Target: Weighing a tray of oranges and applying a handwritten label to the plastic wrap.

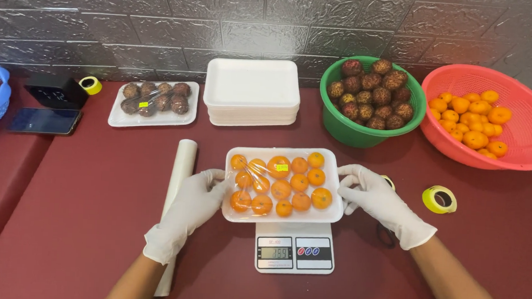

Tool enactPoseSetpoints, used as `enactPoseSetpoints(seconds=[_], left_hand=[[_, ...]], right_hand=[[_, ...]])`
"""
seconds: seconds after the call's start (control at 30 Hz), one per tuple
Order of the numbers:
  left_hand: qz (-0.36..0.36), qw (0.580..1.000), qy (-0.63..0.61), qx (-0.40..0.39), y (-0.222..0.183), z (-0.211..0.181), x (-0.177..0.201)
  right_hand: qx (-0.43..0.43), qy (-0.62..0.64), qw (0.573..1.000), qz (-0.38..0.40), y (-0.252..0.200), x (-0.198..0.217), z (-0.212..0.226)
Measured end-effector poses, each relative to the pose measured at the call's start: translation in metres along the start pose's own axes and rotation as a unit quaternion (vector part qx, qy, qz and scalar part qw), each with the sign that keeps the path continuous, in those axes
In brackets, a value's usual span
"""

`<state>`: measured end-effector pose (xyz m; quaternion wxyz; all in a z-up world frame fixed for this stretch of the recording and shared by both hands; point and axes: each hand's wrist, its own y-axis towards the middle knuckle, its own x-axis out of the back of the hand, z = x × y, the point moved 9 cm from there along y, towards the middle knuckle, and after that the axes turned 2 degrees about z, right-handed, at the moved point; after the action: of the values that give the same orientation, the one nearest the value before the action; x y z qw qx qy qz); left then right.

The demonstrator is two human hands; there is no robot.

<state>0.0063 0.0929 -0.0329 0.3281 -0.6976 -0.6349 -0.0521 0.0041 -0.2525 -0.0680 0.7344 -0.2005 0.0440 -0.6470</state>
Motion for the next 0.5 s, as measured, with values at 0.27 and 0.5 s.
enactPoseSetpoints(seconds=[0.27,0.5], left_hand=[[-0.107,0.993,0.047,-0.004,-0.027,-0.011,0.074],[-0.226,0.973,0.044,0.008,-0.032,0.038,0.161]], right_hand=[[0.028,-0.022,0.999,0.036,0.023,-0.055,0.049],[0.095,0.009,0.989,0.111,0.052,-0.147,0.092]])
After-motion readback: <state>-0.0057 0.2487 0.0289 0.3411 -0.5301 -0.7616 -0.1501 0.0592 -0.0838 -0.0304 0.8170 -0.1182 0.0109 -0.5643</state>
